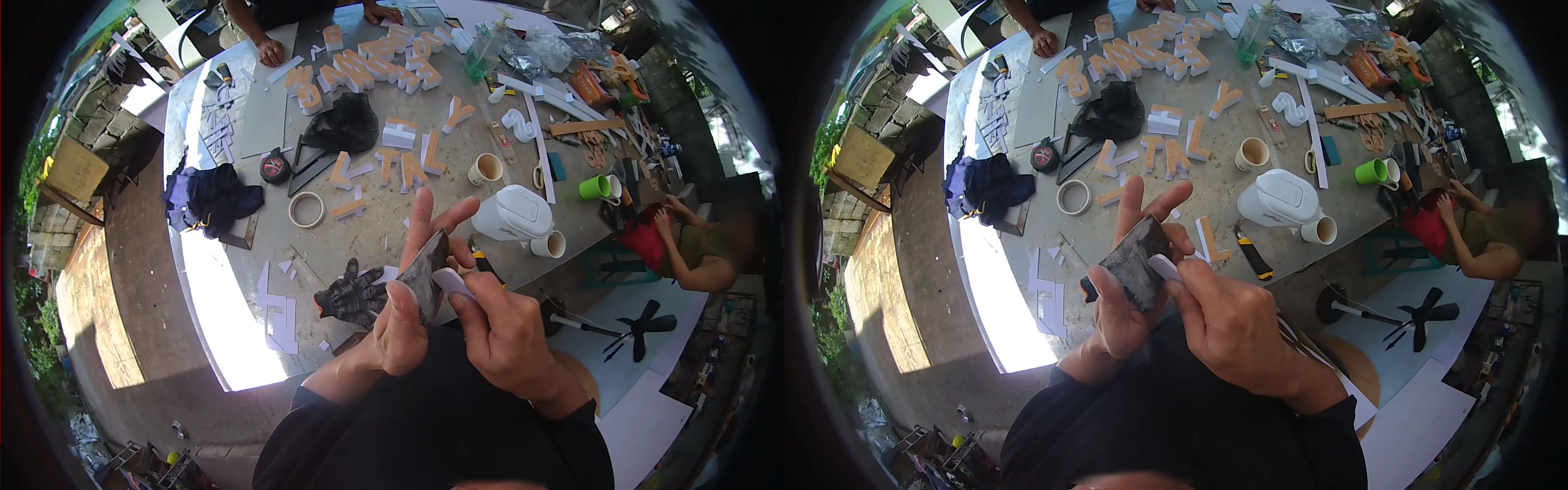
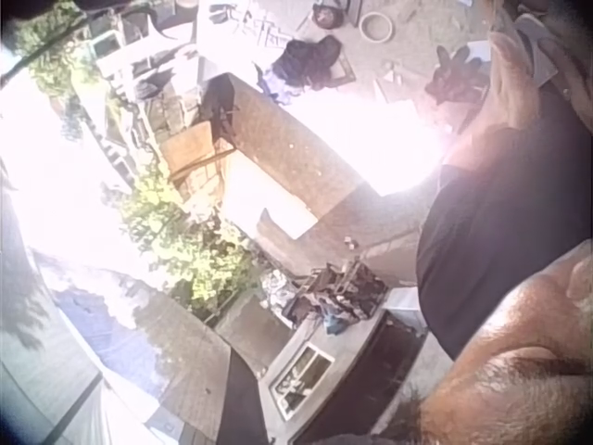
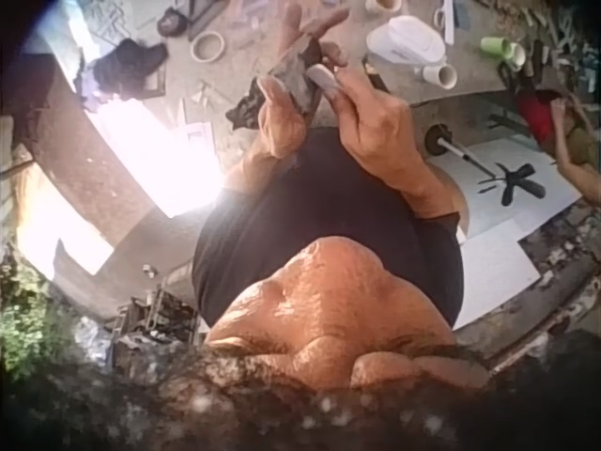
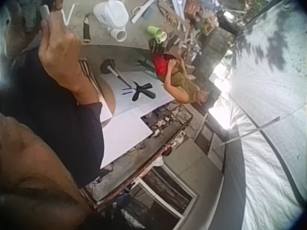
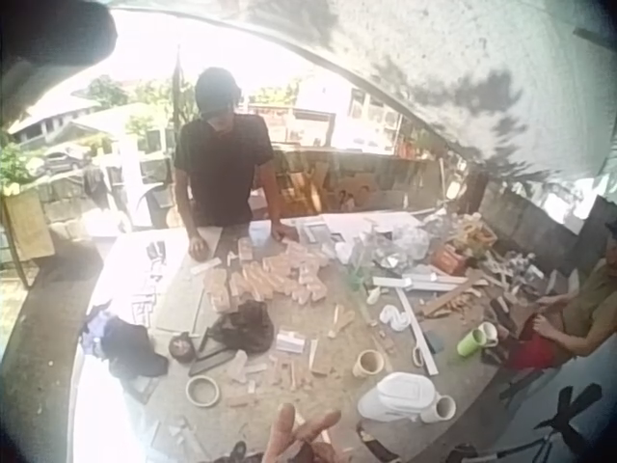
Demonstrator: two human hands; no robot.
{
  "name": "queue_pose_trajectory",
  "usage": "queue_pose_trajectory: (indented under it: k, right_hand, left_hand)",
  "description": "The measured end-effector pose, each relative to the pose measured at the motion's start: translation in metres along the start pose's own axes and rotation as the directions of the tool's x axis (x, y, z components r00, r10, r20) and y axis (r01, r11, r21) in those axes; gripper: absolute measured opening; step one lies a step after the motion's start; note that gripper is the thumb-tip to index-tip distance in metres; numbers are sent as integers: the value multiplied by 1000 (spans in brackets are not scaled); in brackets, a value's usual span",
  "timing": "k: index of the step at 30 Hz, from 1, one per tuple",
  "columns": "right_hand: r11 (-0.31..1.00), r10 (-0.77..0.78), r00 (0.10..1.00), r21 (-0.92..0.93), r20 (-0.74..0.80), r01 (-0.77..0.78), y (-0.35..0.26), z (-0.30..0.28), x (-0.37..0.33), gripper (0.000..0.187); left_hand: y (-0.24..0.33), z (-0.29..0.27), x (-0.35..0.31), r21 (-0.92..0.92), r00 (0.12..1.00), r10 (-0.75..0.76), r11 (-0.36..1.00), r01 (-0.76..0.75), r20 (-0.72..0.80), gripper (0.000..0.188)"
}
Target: Manually assembling and gluing 3D foam letters and sign components on a work table.
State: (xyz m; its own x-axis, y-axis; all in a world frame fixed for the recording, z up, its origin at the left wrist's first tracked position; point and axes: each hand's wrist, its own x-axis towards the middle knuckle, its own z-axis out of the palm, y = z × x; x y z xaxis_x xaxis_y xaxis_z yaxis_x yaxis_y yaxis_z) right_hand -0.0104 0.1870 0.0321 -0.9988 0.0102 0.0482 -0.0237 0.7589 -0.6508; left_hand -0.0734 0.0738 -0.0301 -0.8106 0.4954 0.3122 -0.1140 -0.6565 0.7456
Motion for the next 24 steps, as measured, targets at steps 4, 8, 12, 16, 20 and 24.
queue_pose_trajectory:
  k: [4, 8, 12, 16, 20, 24]
  right_hand:
    - [996, -28, 970, 77, -243, 48, 1, 6, 5, 13]
    - [992, 40, 988, -125, 149, -21, 0, -27, -8, 13]
    - [996, 20, 995, -91, 101, -11, 0, -19, -6, 13]
    - [996, -50, 965, 59, -256, 68, 2, 4, 2, 12]
    - [995, -36, 999, -93, -31, 33, 1, -16, -9, 14]
    - [990, -42, 997, -134, 58, 50, 0, -19, -12, 14]
  left_hand:
    - [-1, 8, 1, 44, 997, 33, 999, -30, -76, 84]
    - [9, -15, 4, 127, 958, -135, 986, 105, 253, 84]
    - [7, -10, 4, 98, 976, -66, 994, 47, 206, 84]
    - [3, 9, -2, 27, 997, -36, 999, 34, 64, 84]
    - [6, -8, 2, 52, 980, -148, 989, 142, 134, 91]
    - [6, -12, 3, 95, 962, -120, 990, 100, 246, 82]
